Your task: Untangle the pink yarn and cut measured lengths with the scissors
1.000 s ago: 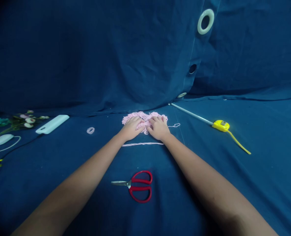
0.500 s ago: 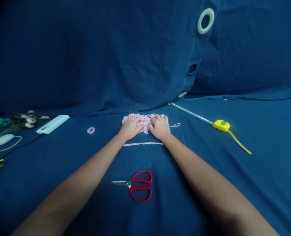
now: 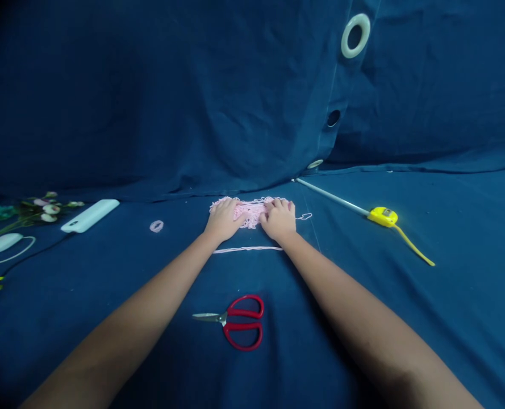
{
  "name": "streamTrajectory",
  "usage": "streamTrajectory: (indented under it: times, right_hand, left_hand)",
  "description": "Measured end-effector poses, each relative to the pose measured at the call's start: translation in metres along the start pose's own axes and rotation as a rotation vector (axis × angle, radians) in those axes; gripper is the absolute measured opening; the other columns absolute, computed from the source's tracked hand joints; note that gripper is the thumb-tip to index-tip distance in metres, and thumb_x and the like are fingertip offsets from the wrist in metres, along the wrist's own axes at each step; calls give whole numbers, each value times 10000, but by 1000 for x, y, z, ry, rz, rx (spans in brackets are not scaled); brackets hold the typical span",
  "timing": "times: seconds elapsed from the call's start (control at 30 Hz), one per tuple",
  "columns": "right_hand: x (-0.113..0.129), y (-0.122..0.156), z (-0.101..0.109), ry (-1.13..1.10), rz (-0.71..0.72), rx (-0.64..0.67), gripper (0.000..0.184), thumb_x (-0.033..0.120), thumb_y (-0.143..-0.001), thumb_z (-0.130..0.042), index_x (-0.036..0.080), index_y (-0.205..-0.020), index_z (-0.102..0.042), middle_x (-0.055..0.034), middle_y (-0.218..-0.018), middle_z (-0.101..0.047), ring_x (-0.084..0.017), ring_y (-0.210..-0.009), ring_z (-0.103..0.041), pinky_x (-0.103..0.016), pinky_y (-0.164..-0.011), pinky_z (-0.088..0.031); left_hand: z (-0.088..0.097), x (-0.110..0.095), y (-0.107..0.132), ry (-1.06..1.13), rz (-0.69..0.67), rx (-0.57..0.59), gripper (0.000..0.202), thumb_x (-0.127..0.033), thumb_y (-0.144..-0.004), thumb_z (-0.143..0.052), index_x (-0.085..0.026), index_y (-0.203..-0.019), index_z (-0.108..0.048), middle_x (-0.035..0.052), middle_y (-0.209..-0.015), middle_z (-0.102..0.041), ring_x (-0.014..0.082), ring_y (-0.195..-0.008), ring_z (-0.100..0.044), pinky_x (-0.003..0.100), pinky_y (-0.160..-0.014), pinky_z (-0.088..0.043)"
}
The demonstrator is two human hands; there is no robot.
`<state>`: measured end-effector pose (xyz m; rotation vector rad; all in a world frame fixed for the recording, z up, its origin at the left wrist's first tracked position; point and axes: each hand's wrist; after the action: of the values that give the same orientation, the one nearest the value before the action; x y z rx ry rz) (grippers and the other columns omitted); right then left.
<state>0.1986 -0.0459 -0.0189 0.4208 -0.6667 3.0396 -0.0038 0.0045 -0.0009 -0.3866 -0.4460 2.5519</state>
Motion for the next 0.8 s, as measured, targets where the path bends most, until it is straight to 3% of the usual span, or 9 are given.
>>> streamTrajectory:
  times: [0.1,0.27,0.4,0.5,0.6,0.67,0.73,0.8]
  right_hand:
    - [0,0,-1,22,-42,-14,469,410,-1008,-482,189,-1354,-708,-169,-1401,-644,-369,-1320,-502,-583,-1200,-245]
    - [-1,0,-3,14,-64,-9,500,424,-1015,-466,176,-1392,-681,-177,-1467,-606,-369,-1396,-456,-570,-1206,-251]
    - [-3,0,-3,-4,-60,1,502,430,-1012,-474,186,-1406,-666,-172,-1502,-576,-368,-1409,-445,-538,-1165,-318]
    - [-4,0,-3,-24,-18,0,485,425,-1008,-486,201,-1399,-667,-161,-1509,-569,-367,-1398,-450,-527,-1151,-338]
    - [-4,1,-2,-29,3,-2,465,402,-1002,-505,195,-1385,-669,-162,-1501,-570,-362,-1379,-465,-514,-1146,-348]
    - [-2,1,0,-27,-3,6,468,399,-1003,-510,189,-1395,-659,-163,-1500,-567,-358,-1375,-470,-508,-1145,-352]
    - [0,0,2,-27,-12,24,486,404,-1003,-519,193,-1424,-635,-162,-1505,-562,-359,-1375,-471,-503,-1143,-357]
    - [2,-1,5,-34,-9,42,480,402,-1000,-527,205,-1426,-631,-163,-1499,-566,-358,-1370,-472,-494,-1138,-366]
  left_hand:
    - [0,1,0,12,44,-30,424,-478,-1024,-529,-210,-1343,-609,148,-1383,-665,347,-1319,-569,522,-1147,-398]
    - [-4,4,-2,-8,80,-26,486,-514,-1003,-560,-224,-1388,-619,166,-1483,-613,402,-1417,-480,599,-1201,-317]
    - [-7,6,0,28,62,-16,495,-494,-1008,-557,-256,-1443,-576,126,-1521,-585,367,-1435,-468,564,-1214,-325]
    - [-3,1,2,31,14,-50,407,-445,-999,-581,-269,-1364,-625,106,-1486,-592,340,-1415,-480,534,-1219,-329]
    - [22,-11,0,82,-23,-114,230,-367,-979,-618,-256,-1161,-703,92,-1365,-653,311,-1334,-543,488,-1176,-387]
    - [51,-21,-3,169,-41,-124,192,-368,-996,-592,-230,-940,-713,78,-1139,-715,293,-1173,-625,462,-1072,-469]
    - [84,-32,-4,323,-107,-18,321,-434,-1026,-548,-223,-828,-687,42,-891,-706,248,-928,-673,406,-888,-544]
    - [107,-41,0,427,-166,78,355,-481,-1030,-548,-232,-840,-715,13,-798,-693,232,-837,-676,377,-801,-560]
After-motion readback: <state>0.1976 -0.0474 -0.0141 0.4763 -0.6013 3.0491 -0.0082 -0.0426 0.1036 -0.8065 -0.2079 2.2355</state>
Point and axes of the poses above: each hand's wrist, its own y-axis away from the middle knuckle, its own z-axis out of the back of the hand, x = y × z
